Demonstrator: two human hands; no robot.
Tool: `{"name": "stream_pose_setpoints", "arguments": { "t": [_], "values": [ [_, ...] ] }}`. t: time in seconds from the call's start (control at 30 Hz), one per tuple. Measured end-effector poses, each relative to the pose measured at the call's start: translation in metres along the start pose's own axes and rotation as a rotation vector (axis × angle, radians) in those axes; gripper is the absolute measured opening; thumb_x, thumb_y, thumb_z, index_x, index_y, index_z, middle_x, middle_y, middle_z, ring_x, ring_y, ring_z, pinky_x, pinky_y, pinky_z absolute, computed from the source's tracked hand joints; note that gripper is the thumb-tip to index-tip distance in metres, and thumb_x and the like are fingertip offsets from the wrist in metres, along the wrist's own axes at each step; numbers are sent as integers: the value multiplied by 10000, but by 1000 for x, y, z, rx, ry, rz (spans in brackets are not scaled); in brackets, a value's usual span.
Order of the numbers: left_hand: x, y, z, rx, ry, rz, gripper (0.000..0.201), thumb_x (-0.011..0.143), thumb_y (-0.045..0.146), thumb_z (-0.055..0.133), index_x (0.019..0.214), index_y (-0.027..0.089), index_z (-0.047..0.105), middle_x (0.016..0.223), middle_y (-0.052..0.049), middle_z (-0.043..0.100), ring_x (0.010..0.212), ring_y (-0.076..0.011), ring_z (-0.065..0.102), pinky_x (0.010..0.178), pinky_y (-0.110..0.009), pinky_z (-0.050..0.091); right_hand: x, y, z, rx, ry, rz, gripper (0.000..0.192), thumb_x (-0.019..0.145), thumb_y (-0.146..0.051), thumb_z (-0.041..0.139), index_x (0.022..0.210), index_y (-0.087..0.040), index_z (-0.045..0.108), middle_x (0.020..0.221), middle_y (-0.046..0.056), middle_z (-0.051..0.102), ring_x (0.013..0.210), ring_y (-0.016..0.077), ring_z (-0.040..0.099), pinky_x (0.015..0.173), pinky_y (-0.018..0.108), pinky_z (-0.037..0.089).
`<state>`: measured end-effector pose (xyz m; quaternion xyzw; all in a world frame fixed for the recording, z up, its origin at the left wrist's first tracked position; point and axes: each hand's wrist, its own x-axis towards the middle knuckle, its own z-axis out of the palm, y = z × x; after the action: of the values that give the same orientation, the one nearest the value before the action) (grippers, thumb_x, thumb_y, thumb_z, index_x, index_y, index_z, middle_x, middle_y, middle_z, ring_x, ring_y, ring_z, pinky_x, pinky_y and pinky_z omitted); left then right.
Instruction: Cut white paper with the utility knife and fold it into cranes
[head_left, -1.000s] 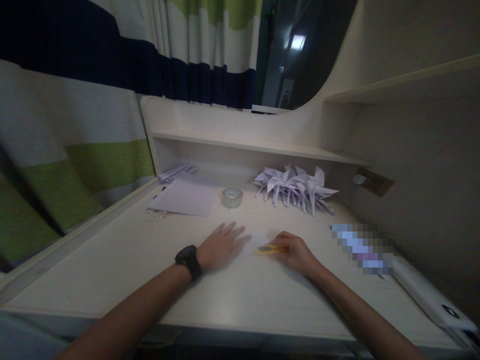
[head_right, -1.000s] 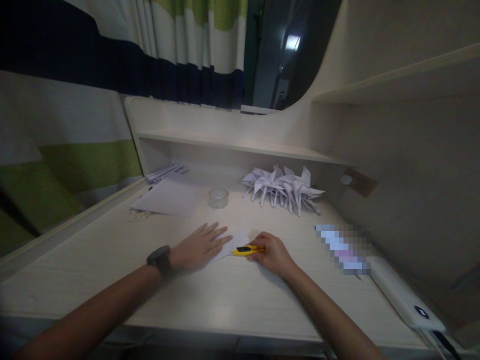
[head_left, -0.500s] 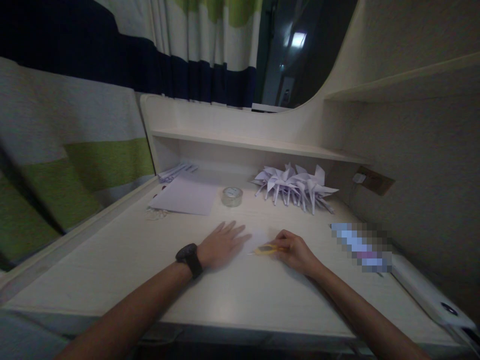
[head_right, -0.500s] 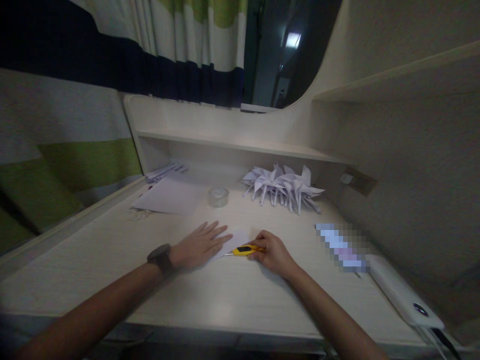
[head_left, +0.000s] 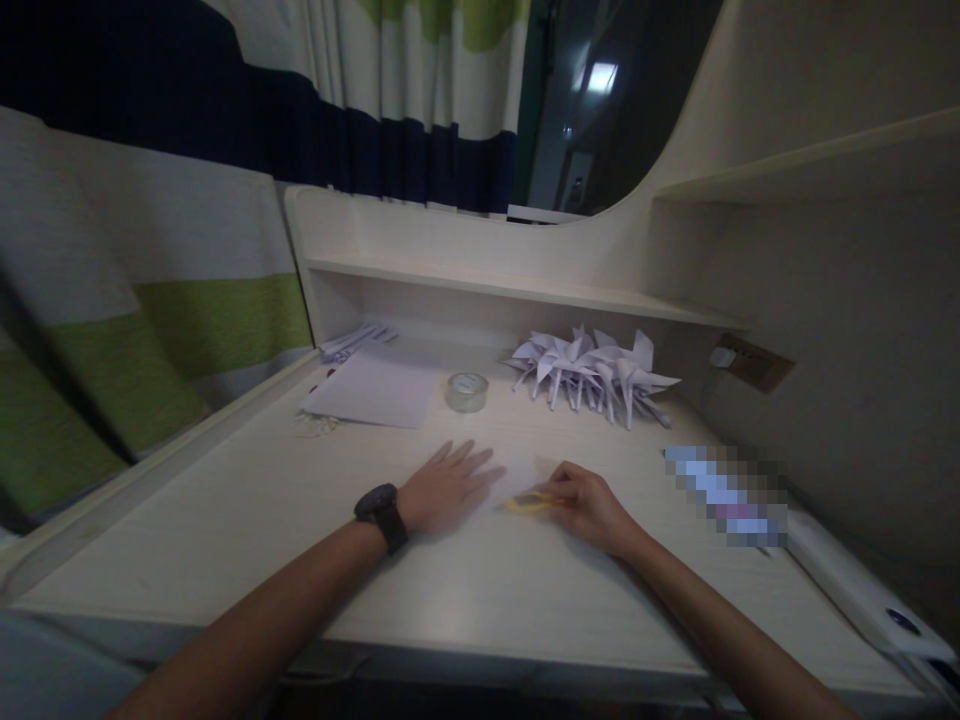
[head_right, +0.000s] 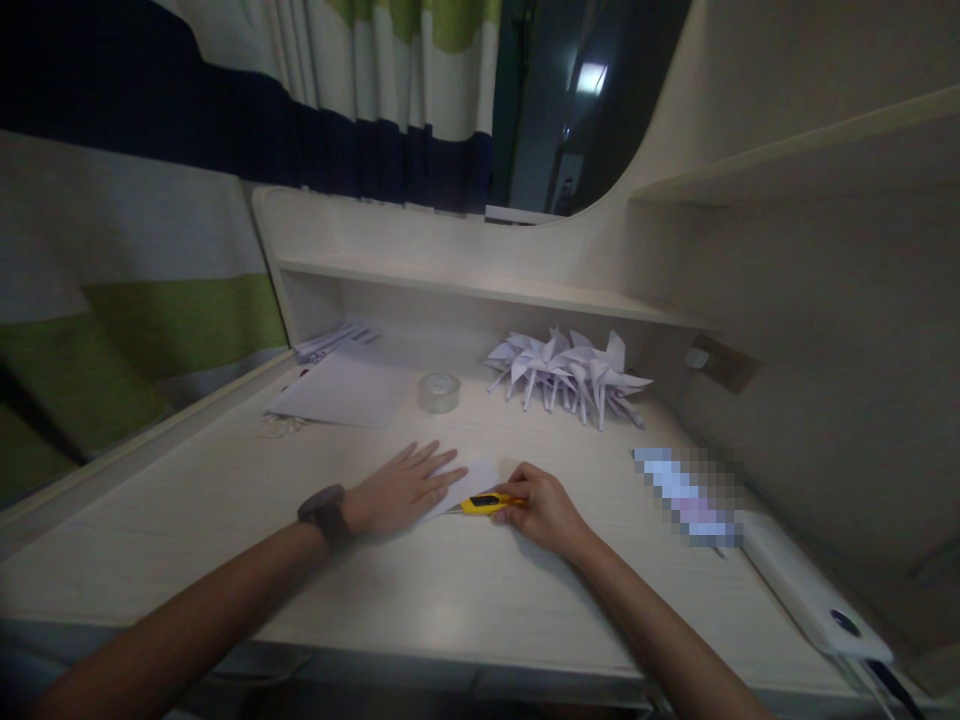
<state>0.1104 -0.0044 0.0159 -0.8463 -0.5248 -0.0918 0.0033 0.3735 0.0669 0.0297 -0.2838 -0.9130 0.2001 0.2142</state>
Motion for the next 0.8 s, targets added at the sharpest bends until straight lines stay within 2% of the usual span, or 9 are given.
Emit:
{"name": "stream_pose_setpoints", "arguments": {
  "t": [0.4,0.57,0.8],
  "values": [
    [0,0,0,10,-7,12,472,978,445,166,1436,368,248,1520,-21,250,1383,-304,180,1080,-537,131,-2,-7,0,-19,-10,5,216,779,-286,672,974,-209,726,838,40,565,735,158,551,674,267,435],
    [0,-1,-1,0,-35,10,479,975,460,165,1438,367,245,1521,-25,244,1381,-317,181,1077,-544,133,-2,-7,1,-43,-27,-33,232,800,-275,650,1021,-240,713,846,35,554,744,156,546,672,264,427],
    [0,0,-2,13,-44,11,480,976,456,167,1441,360,240,1522,-35,238,1384,-324,164,1077,-545,122,-3,-12,5,-12,-31,-35,203,794,-301,659,968,-219,725,838,44,567,747,162,547,670,273,437]
  ]
}}
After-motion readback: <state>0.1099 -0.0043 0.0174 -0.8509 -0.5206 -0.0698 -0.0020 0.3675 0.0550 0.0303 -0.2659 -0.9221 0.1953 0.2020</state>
